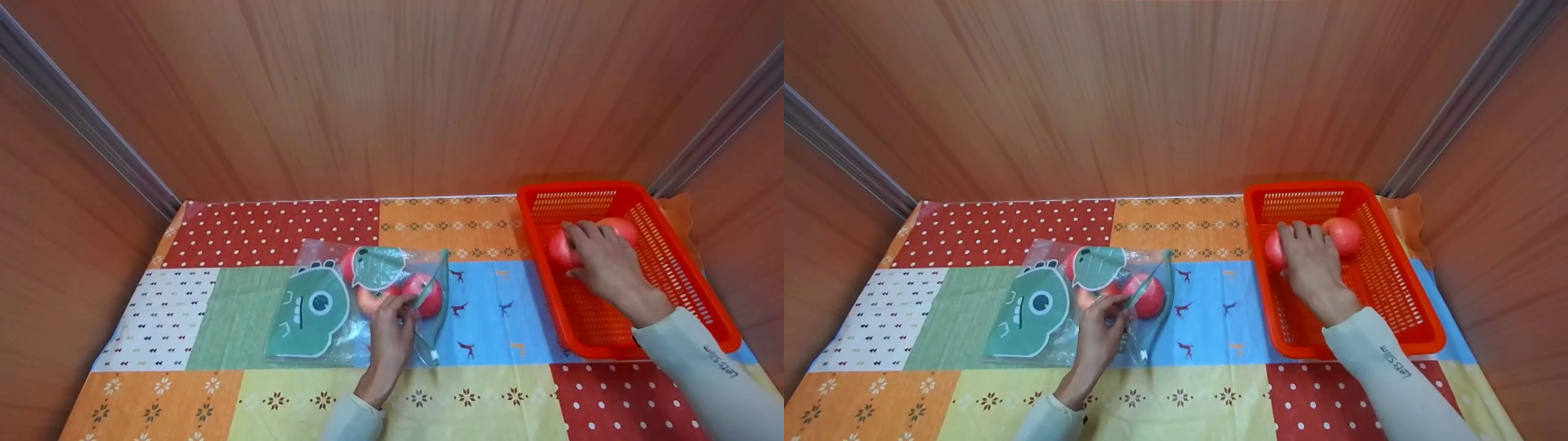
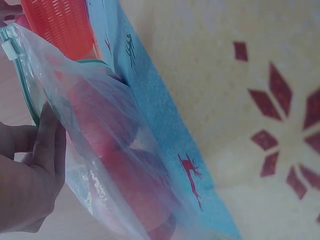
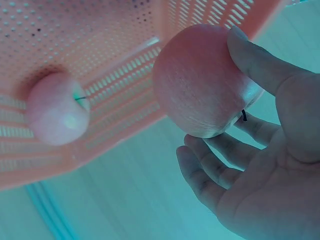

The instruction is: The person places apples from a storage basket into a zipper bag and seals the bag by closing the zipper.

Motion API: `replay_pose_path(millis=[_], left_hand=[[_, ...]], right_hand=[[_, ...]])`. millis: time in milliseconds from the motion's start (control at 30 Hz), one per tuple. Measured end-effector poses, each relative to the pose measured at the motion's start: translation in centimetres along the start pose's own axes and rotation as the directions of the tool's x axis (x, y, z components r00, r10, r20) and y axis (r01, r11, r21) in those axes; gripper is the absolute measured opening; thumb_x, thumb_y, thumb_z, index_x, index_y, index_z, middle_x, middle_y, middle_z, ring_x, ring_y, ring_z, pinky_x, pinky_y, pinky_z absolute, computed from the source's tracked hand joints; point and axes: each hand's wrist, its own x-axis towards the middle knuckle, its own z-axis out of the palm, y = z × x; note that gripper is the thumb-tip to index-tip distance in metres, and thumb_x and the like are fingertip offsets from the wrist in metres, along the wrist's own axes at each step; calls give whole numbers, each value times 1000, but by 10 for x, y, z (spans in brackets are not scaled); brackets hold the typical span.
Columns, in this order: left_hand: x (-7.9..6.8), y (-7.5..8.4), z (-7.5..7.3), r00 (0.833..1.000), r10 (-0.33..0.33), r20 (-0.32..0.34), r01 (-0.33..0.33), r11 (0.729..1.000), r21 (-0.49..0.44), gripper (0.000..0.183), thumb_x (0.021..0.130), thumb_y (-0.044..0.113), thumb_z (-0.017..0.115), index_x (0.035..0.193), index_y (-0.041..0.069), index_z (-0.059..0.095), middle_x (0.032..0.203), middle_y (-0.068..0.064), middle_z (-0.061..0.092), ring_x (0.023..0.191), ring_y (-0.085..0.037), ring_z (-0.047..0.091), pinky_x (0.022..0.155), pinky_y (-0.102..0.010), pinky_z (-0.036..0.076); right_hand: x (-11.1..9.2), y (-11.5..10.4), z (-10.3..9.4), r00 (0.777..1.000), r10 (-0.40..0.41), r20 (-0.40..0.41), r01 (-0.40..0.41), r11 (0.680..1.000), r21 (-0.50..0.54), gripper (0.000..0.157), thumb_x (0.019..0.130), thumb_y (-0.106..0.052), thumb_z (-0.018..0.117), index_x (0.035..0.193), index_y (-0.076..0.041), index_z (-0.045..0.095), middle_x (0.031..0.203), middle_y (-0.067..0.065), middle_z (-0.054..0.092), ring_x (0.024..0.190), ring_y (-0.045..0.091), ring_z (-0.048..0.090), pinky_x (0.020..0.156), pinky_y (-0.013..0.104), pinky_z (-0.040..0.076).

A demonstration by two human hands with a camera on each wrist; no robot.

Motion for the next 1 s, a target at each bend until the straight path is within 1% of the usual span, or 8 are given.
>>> replay_pose_path(millis=[200,367,533,667,867,1000], left_hand=[[-1,-1,0,1000,1,-1,-1,1000,6,29,87,-16,71,112,-1,78,95,-8,73,83,-18,66,76,-29,60],[-1,-1,0,1000,13,0,-13,1000,19,31,86,-18,71,111,-2,78,94,-9,73,83,-18,66,76,-30,60],[-1,-1,0,1000,8,5,-9,1000,13,30,86,-18,70,112,-2,77,95,-10,73,83,-18,67,76,-30,61],[-1,-1,0,1000,4,11,-4,1000,3,30,87,-18,70,112,-3,77,96,-10,73,83,-18,68,76,-30,61],[-1,-1,-1,1000,-12,20,12,1000,3,31,89,-16,71,115,-1,77,98,-9,73,84,-17,67,78,-29,61],[0,-2,-1,1000,1,10,-1,1000,6,31,88,-16,70,114,-1,77,96,-9,73,83,-18,66,77,-30,60]], right_hand=[[-1,-13,-6,999,-33,-39,32,999,-32,90,72,-7,95,150,0,49,143,28,56,119,50,53,103,74,46],[-2,-25,-9,997,-48,-57,45,998,-44,92,70,-7,95,150,-1,49,143,26,56,121,49,53,105,73,45],[-3,-38,-12,997,-58,-50,55,996,-68,96,68,-7,96,151,-2,49,146,26,55,125,49,52,107,73,44],[-4,-48,-13,996,-78,-37,75,994,-82,95,69,-8,96,152,-3,49,148,26,54,128,49,52,108,72,44],[-7,-62,-11,992,-115,-43,111,990,-88,93,70,-7,96,151,-4,50,148,25,54,128,48,53,104,69,48],[-8,-70,-8,991,-126,-48,122,989,-87,93,69,-6,96,150,-4,50,147,24,55,128,46,53,101,66,51]])
